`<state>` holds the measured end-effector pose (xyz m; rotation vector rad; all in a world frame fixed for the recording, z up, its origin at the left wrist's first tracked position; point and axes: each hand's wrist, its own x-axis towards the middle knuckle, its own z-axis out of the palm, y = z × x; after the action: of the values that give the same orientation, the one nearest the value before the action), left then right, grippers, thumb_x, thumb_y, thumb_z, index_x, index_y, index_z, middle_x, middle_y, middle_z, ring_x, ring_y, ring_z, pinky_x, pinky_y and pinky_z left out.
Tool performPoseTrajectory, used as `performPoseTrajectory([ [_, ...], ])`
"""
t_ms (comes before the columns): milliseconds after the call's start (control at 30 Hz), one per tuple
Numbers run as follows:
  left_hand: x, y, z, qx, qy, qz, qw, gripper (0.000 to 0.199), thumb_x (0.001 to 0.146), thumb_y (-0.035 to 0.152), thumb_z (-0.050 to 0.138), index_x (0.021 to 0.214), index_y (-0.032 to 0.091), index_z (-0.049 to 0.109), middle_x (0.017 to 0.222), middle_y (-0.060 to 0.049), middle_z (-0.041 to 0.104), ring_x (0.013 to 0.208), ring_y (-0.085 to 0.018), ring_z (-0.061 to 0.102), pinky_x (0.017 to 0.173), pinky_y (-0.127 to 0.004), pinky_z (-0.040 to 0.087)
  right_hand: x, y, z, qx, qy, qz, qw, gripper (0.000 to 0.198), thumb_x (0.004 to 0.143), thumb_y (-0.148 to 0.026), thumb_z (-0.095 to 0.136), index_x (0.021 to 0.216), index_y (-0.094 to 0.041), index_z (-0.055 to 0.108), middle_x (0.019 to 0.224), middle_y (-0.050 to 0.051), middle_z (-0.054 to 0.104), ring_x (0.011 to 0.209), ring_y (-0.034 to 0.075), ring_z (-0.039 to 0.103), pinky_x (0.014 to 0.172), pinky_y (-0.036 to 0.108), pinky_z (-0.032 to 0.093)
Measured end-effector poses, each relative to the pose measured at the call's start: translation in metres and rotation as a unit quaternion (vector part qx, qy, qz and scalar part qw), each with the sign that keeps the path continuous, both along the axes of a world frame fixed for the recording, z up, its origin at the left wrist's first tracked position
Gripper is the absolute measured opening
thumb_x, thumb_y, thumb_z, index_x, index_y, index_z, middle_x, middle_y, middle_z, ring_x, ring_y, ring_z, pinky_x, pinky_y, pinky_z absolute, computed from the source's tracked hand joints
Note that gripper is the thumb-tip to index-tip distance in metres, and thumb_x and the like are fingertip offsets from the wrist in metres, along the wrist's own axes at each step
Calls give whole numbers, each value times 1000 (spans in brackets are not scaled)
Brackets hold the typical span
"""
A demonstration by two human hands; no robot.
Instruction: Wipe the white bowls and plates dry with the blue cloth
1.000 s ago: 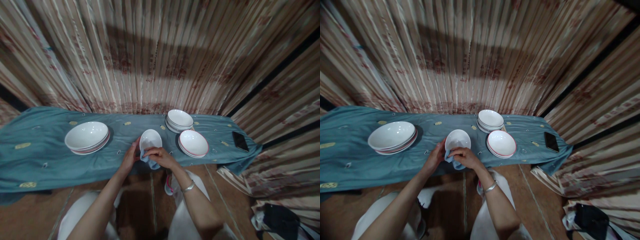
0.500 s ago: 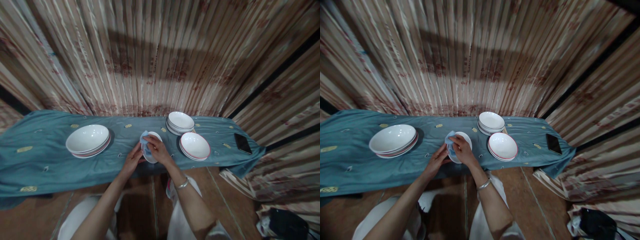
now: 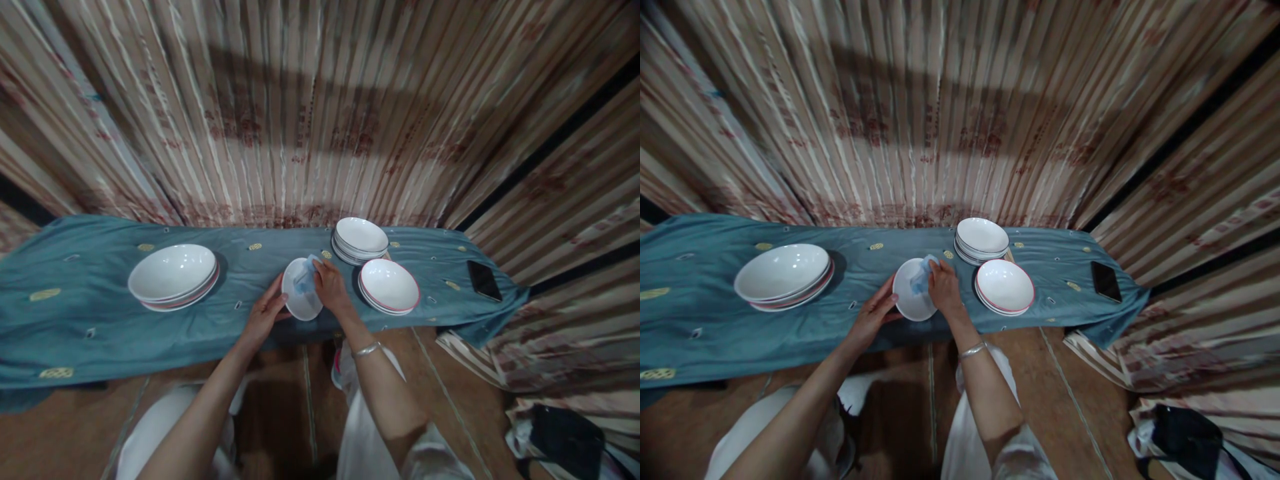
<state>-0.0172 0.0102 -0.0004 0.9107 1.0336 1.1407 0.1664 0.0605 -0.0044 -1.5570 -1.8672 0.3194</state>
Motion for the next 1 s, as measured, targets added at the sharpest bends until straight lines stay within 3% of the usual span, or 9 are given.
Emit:
performPoseTrajectory([
  [333, 4, -5, 6, 2, -10, 16, 1000, 58, 74, 30, 71, 131, 31, 58, 143, -1, 52, 127, -33, 50, 71, -33, 62, 7, -47, -20, 1, -118, -31, 993, 36, 89, -5, 39, 118, -9, 59, 125, 22, 59, 119, 27, 52, 103, 46, 39],
  [533, 7, -6, 8, -6, -31, 34, 999, 55, 74, 25, 72, 128, 30, 60, 138, -2, 57, 122, -31, 55, 71, -34, 62, -8, -69, -14, -3, -151, 23, 988, 26, 85, -7, 46, 96, -12, 69, 123, 20, 61, 116, 27, 53, 103, 44, 41],
  [633, 8, -6, 8, -7, -34, 42, 998, 55, 73, 26, 73, 127, 29, 61, 136, -3, 58, 119, -30, 57, 71, -35, 62, -12, -70, -7, -33, -115, 58, 991, 25, 84, -9, 49, 96, -14, 71, 120, 17, 64, 115, 26, 56, 103, 42, 40],
  [800, 9, -8, 9, -9, -27, 44, 999, 59, 72, 30, 73, 130, 29, 58, 136, -5, 58, 120, -30, 56, 72, -33, 61, -19, -67, 6, -94, 33, 146, 984, 26, 93, -24, 46, 102, -22, 71, 115, 7, 68, 108, 21, 61, 96, 35, 45],
  [900, 10, -10, 9, -4, -23, 44, 999, 56, 76, 35, 70, 131, 29, 57, 141, -5, 53, 126, -30, 51, 69, -28, 60, -26, -68, 9, -78, 73, 171, 979, 29, 90, -32, 56, 114, -20, 66, 121, 9, 65, 113, 22, 59, 98, 36, 43],
  [1000, 10, -11, 11, -8, -45, 39, 998, 58, 80, 36, 66, 136, 28, 51, 143, -7, 51, 129, -30, 49, 71, -29, 59, -32, -69, 8, -38, 61, 160, 984, 32, 87, -24, 57, 119, -18, 62, 123, 11, 63, 114, 23, 57, 101, 38, 41],
])
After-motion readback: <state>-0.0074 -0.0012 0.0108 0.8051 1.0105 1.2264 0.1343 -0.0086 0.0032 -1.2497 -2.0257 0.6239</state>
